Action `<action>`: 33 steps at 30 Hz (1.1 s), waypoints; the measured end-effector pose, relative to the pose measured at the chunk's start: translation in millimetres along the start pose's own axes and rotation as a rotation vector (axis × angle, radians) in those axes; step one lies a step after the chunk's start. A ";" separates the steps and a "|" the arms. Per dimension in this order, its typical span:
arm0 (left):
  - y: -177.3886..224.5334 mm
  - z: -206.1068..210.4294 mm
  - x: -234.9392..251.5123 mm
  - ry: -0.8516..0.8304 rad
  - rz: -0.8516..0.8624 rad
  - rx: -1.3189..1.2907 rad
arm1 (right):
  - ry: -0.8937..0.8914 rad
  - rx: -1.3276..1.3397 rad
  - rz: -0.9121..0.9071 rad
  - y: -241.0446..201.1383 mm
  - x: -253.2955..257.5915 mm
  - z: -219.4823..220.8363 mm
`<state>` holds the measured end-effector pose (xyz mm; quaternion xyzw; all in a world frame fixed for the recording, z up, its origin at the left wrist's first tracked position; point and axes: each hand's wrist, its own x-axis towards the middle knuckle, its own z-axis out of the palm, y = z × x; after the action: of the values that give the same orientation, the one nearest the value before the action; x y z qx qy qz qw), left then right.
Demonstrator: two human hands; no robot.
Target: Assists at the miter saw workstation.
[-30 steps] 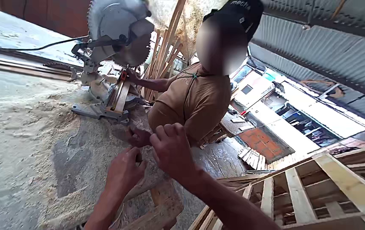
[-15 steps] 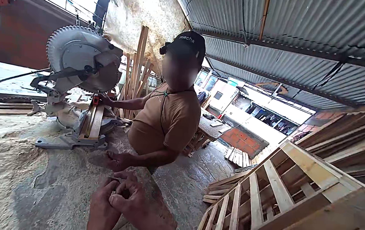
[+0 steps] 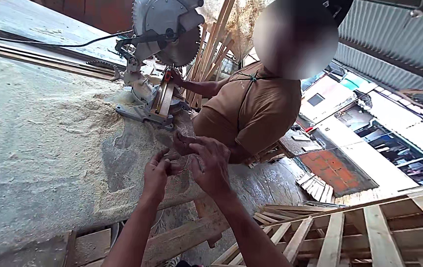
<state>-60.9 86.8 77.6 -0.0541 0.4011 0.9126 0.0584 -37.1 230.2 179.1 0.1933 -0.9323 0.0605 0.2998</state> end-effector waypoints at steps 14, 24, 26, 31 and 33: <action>-15.7 -9.7 17.9 0.031 0.358 0.776 | -0.326 0.423 0.162 -18.4 0.0 28.8; -3.4 10.4 39.6 -0.068 0.197 0.815 | -0.378 0.079 0.300 -2.2 52.6 5.7; -12.2 5.0 59.6 0.008 0.259 1.029 | -0.381 -0.296 0.123 -12.3 57.7 -3.0; 18.0 26.3 30.6 0.087 0.288 1.432 | -0.683 -0.630 0.009 -38.7 77.4 8.8; 21.0 35.8 22.2 0.075 0.313 1.511 | -0.803 -0.673 0.040 -42.9 77.6 20.7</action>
<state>-87.8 100.6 113.7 0.0270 0.9198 0.3862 -0.0640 -89.0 161.0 207.4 0.0763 -0.9452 -0.3154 -0.0368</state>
